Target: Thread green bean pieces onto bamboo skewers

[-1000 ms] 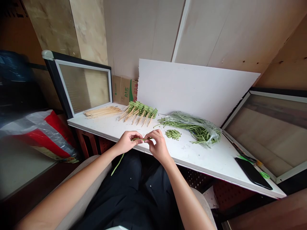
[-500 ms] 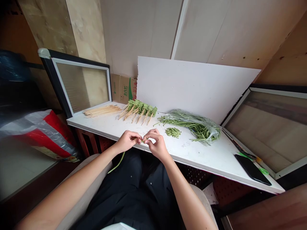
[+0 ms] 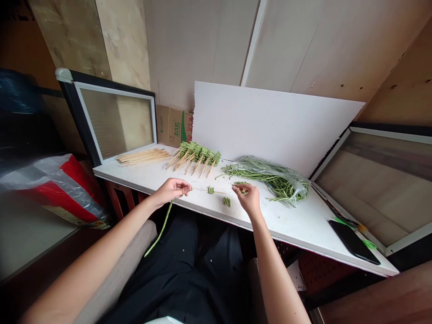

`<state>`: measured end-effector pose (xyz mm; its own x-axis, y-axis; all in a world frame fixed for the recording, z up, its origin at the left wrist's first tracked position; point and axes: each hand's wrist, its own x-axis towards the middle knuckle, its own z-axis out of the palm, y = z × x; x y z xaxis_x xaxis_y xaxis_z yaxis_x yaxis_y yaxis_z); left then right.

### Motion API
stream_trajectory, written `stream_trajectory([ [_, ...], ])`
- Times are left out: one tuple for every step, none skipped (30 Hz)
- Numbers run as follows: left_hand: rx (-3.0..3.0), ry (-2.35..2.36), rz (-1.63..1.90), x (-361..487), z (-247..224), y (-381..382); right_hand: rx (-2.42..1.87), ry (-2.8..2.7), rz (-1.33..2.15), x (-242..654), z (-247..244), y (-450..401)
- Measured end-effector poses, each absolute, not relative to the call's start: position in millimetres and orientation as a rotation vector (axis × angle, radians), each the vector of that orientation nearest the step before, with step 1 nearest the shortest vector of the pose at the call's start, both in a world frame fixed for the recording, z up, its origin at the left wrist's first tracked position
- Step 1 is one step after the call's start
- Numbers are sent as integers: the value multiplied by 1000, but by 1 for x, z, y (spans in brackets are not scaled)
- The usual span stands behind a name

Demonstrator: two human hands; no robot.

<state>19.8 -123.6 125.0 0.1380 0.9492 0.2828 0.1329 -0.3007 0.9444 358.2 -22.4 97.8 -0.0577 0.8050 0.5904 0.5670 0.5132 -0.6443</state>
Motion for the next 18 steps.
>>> stream_trajectory([
  [1601,1084,1253,21,123,-123,-1253,-1759,283,360,88,-18],
  [1607,1089,1247,23,120,-122,-1350,-1776,276,361,79,-14],
  [1616,1089,1238,24,118,-122,-1446,-1788,273,360,70,-12],
  [1629,1086,1226,26,115,-121,-1538,-1799,276,359,64,-11],
  [1645,1081,1208,28,113,-121,-1614,-1816,285,358,59,-10],
  [1664,1077,1186,29,111,-121,-1671,-1834,299,357,56,-10],
  [1682,1073,1163,30,110,-121,-1704,-1853,323,356,54,-10],
  [1695,1073,1141,30,110,-121,-1715,-1866,358,356,55,-10],
  [1700,1077,1124,30,109,-121,-1709,-1871,397,355,56,-11],
  [1698,1084,1113,30,109,-122,-1694,-1868,433,355,59,-11],
  [1694,1090,1110,30,109,-122,-1681,-1855,462,355,62,-12],
  [1692,1092,1112,30,109,-122,-1667,-1838,483,354,66,-14],
  [1691,1088,1120,30,108,-121,-1644,-1826,497,353,71,-15],
  [1692,1080,1128,30,108,-121,-1607,-1823,506,350,76,-18],
  [1692,1068,1138,31,107,-120,-1547,-1834,520,347,82,-22],
  [1686,1056,1148,31,106,-120,-1462,-1858,547,343,87,-27],
  [1671,1043,1157,32,105,-120,-1361,-1895,590,338,93,-32],
  [1646,1027,1166,34,105,-120,-1252,-1936,641,332,100,-39],
])
